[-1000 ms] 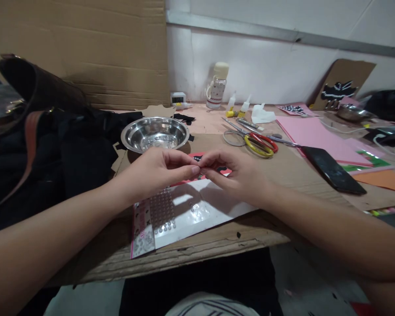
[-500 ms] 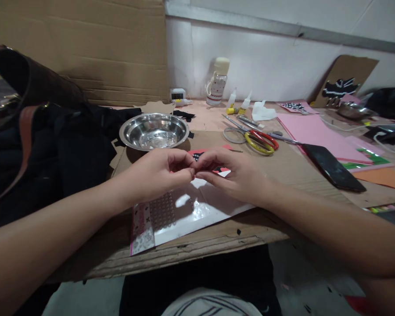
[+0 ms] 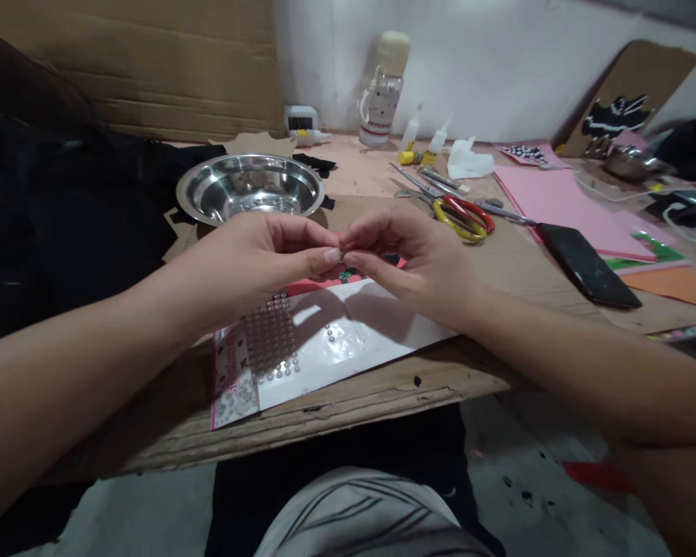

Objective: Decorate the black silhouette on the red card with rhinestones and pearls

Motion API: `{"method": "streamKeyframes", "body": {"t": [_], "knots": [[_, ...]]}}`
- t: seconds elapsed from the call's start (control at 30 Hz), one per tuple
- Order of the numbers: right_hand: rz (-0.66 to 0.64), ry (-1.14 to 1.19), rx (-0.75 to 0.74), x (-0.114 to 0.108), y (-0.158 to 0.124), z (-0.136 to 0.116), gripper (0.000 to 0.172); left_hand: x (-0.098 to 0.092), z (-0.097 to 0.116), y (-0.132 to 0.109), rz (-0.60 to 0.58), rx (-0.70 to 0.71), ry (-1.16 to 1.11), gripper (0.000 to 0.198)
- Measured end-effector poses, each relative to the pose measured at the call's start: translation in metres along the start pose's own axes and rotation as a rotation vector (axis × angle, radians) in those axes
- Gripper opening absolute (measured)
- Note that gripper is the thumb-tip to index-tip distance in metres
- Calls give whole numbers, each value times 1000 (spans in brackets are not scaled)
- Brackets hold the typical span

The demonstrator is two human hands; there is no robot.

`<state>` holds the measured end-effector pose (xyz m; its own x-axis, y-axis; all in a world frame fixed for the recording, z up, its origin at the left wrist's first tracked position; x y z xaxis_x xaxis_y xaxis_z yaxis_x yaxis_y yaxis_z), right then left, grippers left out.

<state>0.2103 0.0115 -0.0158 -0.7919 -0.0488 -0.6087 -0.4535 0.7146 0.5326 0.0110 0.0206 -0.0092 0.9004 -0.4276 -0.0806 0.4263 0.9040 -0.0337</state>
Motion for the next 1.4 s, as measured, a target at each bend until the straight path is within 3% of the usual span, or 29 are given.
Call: {"method": "streamKeyframes", "body": {"t": [0.3, 0.77, 0.9, 1.17, 1.4], "knots": [[75, -28, -74, 2, -1, -4, 8, 4, -6, 0, -96, -113, -265, 13], [-46, 144, -86, 6, -2, -6, 12, 5, 6, -6, -72, 15, 18, 16], [-47, 117, -87, 6, -2, -7, 11, 7, 8, -6, -53, 32, -3, 11], [100, 3, -57, 2, 0, -5, 8, 4, 0, -5, -67, -22, -172, 18], [163, -114, -184, 0, -2, -7, 8, 6, -2, -2, -77, -90, -280, 12]]}}
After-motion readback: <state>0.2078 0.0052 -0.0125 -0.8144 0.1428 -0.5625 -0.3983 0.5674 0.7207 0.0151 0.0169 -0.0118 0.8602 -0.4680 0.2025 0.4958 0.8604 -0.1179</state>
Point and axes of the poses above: each hand's wrist, its own y-axis towards the middle knuckle, its own x-axis out of the palm, z = x × y, the point moved 2 cm from there along y, towards the middle knuckle, and after that the axes turned 11 degrees about -y, right-handed, at the moved point
